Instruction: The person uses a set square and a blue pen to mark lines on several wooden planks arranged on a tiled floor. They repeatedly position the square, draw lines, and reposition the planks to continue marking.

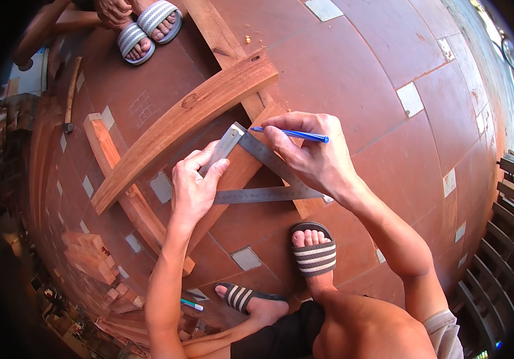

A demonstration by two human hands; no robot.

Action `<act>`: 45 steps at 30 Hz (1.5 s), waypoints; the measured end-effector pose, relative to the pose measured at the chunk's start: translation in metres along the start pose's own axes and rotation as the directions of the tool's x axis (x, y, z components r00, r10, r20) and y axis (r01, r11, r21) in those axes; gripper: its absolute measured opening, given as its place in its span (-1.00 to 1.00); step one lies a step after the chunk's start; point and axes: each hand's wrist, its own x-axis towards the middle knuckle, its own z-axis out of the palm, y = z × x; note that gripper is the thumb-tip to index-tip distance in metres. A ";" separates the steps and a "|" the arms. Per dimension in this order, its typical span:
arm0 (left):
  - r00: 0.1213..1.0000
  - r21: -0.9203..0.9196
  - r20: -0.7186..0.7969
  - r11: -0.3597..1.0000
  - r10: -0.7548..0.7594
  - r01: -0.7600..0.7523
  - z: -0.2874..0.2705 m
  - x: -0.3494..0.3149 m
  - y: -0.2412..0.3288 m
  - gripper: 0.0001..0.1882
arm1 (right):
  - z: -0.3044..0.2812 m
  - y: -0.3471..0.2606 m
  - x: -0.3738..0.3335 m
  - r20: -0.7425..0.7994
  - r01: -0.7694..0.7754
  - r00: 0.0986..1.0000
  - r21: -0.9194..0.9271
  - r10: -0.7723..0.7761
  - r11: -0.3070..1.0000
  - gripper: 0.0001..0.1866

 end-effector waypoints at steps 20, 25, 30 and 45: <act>0.999 0.019 0.033 1.000 0.009 -0.010 -0.001 0.002 -0.003 -0.51 | -0.044 -0.007 -0.028 0.153 -0.072 0.983 -0.206 0.105 0.976 -0.79; 0.998 -0.005 0.059 1.000 0.005 -0.005 0.003 0.014 0.007 -0.51 | -0.063 0.004 -0.036 0.012 -0.184 0.982 -0.155 0.188 0.971 -0.77; 0.996 -0.063 0.041 0.995 0.083 -0.080 0.017 0.033 0.015 -0.54 | -0.079 0.017 -0.035 -0.038 -0.237 0.972 -0.172 0.234 0.956 -0.73; 0.997 -0.080 0.039 0.995 0.071 -0.068 0.022 0.039 0.020 -0.54 | -0.087 0.018 -0.025 -0.042 -0.236 0.972 -0.091 0.233 0.967 -0.71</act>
